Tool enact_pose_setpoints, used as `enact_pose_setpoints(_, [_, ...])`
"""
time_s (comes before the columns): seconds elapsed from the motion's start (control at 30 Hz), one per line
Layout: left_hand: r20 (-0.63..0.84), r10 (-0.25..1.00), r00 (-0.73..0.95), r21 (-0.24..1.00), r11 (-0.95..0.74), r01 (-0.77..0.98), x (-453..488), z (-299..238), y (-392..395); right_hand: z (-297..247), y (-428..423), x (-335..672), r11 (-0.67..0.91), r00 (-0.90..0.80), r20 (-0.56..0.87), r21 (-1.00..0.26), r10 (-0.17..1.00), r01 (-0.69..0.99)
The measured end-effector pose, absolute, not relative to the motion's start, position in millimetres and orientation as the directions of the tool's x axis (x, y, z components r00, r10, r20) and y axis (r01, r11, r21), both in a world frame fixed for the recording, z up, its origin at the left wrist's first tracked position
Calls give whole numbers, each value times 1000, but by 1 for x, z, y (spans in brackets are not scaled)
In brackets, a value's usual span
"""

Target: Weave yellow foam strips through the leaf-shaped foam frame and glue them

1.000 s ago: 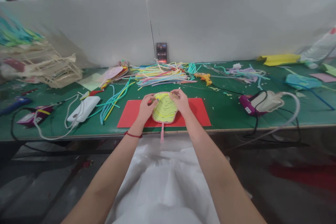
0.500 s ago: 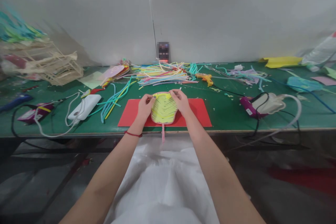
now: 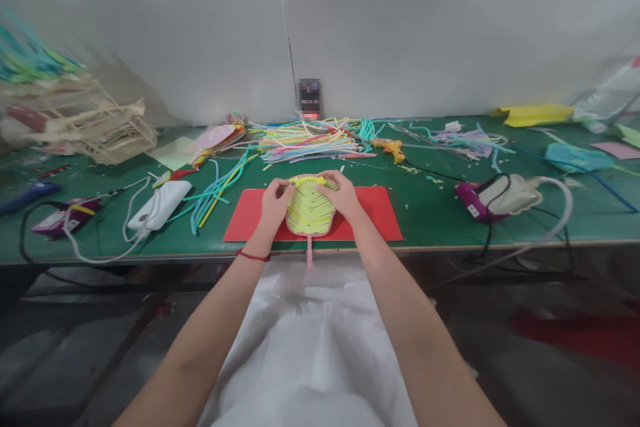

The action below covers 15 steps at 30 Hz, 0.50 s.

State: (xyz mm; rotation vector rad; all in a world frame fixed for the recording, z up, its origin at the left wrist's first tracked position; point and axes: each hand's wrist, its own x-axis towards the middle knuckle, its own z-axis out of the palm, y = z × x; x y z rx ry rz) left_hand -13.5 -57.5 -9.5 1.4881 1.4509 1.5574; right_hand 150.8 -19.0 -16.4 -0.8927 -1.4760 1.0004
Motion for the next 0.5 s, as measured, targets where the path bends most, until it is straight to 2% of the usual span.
enact_pose_setpoints(0.5, [385, 897, -215, 905, -321, 280, -12, -6, -60, -13, -21, 150, 304, -74, 310, -949, 948, -78])
